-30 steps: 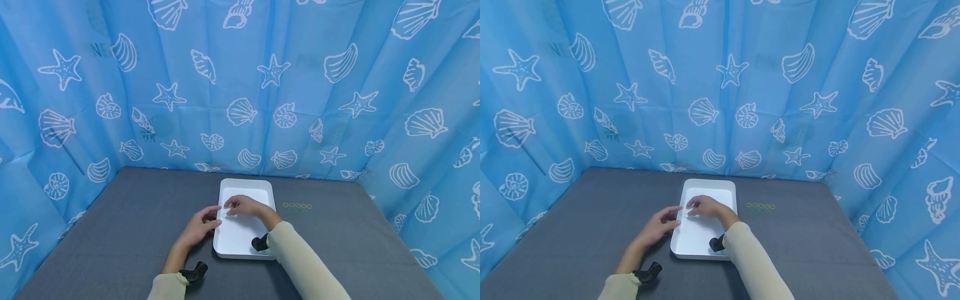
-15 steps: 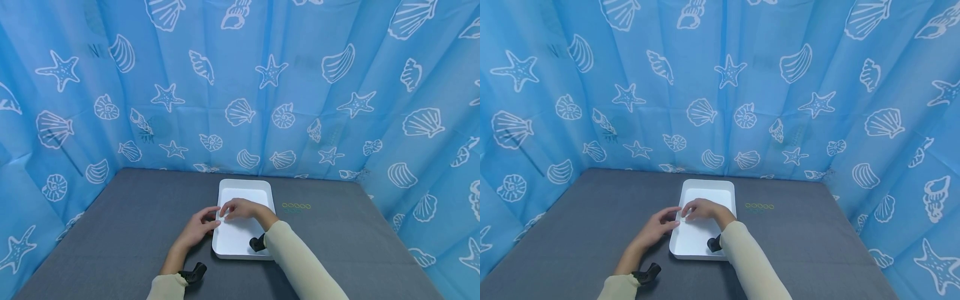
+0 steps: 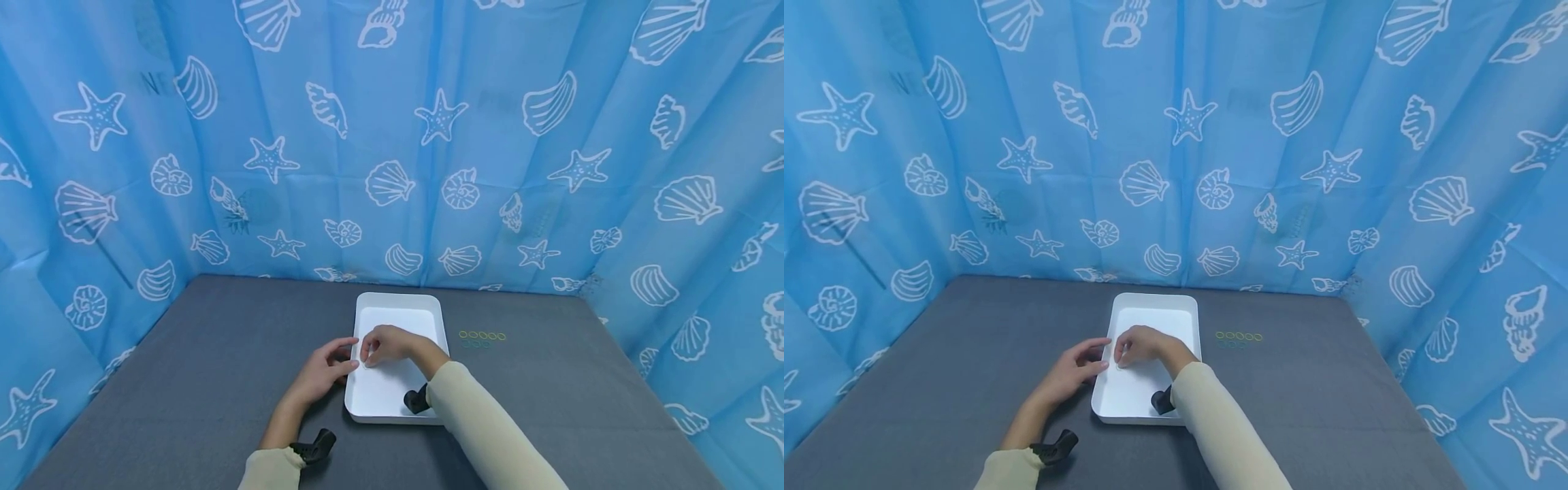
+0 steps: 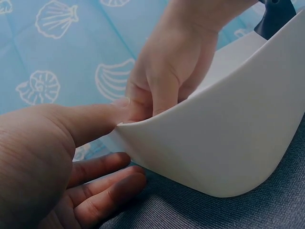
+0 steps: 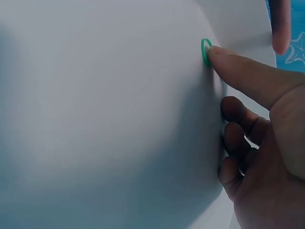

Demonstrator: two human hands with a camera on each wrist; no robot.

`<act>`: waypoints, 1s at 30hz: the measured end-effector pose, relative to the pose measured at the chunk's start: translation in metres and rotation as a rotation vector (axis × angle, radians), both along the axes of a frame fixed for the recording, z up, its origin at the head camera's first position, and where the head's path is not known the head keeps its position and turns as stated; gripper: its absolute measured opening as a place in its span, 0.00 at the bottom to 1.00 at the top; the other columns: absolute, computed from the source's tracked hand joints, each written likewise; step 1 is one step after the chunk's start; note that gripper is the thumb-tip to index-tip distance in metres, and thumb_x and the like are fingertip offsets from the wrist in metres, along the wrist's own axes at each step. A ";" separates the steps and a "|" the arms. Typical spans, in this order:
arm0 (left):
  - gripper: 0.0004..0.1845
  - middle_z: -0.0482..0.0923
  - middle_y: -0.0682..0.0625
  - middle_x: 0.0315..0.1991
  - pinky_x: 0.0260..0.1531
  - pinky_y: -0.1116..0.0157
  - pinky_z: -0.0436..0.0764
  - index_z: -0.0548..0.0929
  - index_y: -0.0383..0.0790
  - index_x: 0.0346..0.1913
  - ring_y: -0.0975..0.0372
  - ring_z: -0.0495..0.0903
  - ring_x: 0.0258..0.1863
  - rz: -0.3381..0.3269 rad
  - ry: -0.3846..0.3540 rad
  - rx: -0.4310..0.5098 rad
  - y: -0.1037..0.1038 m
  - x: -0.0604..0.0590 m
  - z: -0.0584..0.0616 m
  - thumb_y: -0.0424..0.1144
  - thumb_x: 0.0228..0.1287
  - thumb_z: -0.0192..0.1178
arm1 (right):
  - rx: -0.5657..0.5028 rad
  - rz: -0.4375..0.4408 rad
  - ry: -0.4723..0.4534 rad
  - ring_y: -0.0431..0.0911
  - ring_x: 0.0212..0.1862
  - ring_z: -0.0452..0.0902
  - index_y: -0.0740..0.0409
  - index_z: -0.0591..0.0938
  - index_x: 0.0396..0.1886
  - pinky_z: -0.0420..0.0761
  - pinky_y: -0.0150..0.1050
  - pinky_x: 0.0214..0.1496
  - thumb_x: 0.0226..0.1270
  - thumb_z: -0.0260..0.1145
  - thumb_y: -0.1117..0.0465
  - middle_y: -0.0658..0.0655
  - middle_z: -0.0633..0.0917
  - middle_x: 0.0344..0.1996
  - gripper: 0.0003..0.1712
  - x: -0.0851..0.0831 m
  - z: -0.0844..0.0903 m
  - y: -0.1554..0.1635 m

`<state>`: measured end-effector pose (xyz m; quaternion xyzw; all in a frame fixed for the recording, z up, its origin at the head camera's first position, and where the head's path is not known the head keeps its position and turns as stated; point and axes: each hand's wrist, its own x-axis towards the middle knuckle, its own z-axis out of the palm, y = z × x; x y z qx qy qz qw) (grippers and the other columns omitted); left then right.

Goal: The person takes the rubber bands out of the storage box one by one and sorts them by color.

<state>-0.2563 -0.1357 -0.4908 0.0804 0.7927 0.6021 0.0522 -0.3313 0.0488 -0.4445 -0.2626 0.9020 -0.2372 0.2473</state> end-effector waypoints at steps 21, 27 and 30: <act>0.24 0.77 0.41 0.50 0.32 0.60 0.82 0.75 0.41 0.64 0.56 0.78 0.32 -0.018 0.017 0.001 0.001 0.001 0.002 0.39 0.65 0.64 | 0.025 0.025 0.013 0.40 0.31 0.73 0.52 0.83 0.26 0.71 0.33 0.39 0.67 0.67 0.62 0.48 0.79 0.24 0.08 0.006 0.008 0.002; 0.24 0.77 0.41 0.50 0.32 0.60 0.82 0.75 0.41 0.64 0.56 0.78 0.32 -0.007 0.006 0.012 0.001 0.001 0.001 0.38 0.66 0.63 | -0.034 0.000 0.009 0.41 0.31 0.72 0.55 0.83 0.28 0.70 0.34 0.37 0.68 0.65 0.63 0.49 0.79 0.24 0.07 0.006 0.011 0.010; 0.24 0.77 0.40 0.50 0.32 0.60 0.82 0.75 0.41 0.64 0.56 0.77 0.32 -0.001 0.008 0.010 0.001 0.001 0.001 0.38 0.66 0.63 | -0.052 -0.011 0.025 0.41 0.30 0.71 0.56 0.83 0.28 0.71 0.35 0.37 0.68 0.65 0.63 0.49 0.79 0.24 0.07 0.006 0.012 0.016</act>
